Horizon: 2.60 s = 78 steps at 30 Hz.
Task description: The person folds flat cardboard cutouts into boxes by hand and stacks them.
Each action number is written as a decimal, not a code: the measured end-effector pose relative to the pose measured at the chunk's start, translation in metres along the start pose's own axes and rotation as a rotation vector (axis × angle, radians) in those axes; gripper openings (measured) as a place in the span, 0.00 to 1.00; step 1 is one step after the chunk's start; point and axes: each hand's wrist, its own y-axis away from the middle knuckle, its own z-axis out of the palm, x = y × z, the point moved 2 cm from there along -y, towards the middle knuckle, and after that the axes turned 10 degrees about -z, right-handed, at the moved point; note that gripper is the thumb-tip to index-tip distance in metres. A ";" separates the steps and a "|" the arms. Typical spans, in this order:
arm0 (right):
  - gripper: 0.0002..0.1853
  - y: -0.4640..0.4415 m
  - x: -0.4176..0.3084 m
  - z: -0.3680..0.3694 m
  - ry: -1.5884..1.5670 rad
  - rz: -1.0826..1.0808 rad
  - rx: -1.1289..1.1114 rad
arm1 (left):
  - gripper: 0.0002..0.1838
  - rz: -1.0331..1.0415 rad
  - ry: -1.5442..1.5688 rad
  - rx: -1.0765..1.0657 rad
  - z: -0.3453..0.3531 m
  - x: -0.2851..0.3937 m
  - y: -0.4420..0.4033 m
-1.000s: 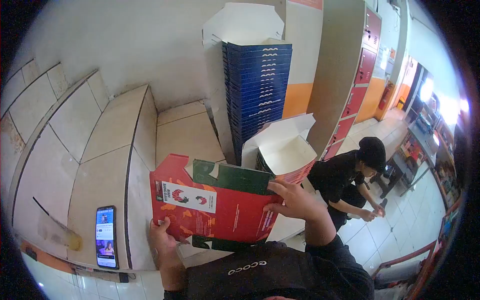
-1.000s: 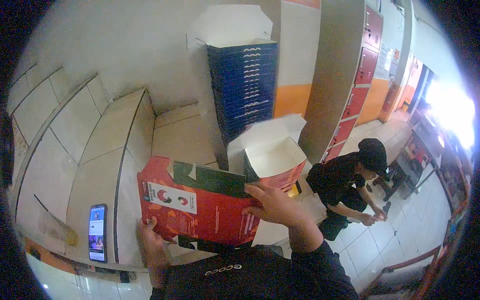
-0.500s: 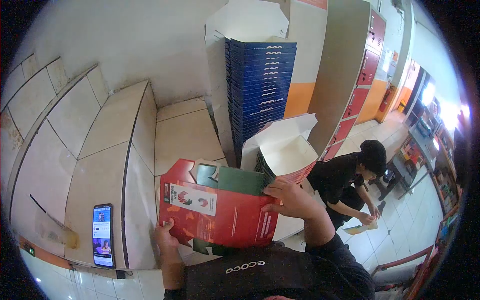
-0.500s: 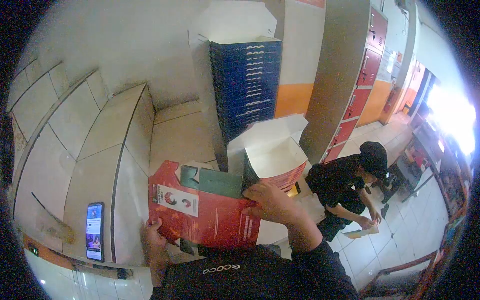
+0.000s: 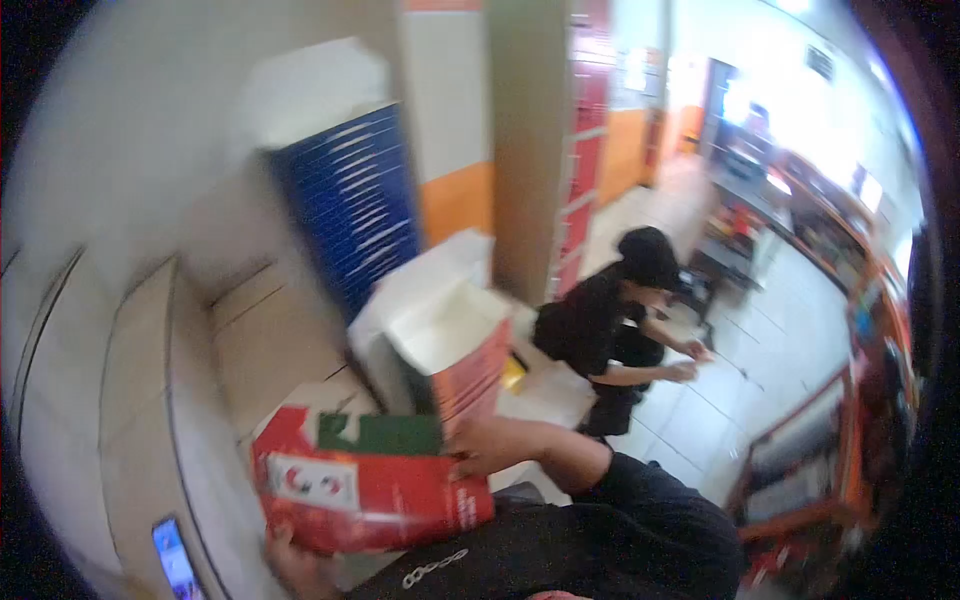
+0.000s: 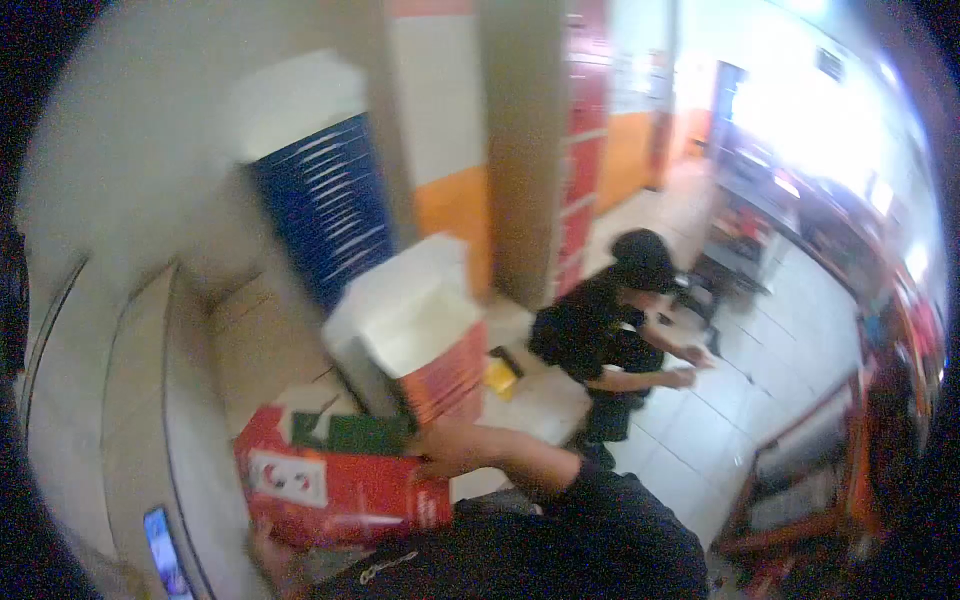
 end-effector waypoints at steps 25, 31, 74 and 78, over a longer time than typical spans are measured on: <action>0.14 0.302 -0.121 -0.084 0.098 0.278 1.036 | 0.28 0.126 -0.617 -0.492 0.324 -0.274 0.026; 0.14 0.383 -0.155 -0.066 0.414 0.456 1.392 | 0.28 0.076 -0.579 -0.611 0.365 -0.349 0.076; 0.04 0.266 -0.183 0.013 0.597 0.095 0.844 | 0.31 -0.043 -0.783 -1.050 0.307 -0.300 0.093; 0.04 0.244 -0.181 0.018 0.530 0.134 0.817 | 0.31 -0.010 -0.842 -1.027 0.288 -0.270 0.076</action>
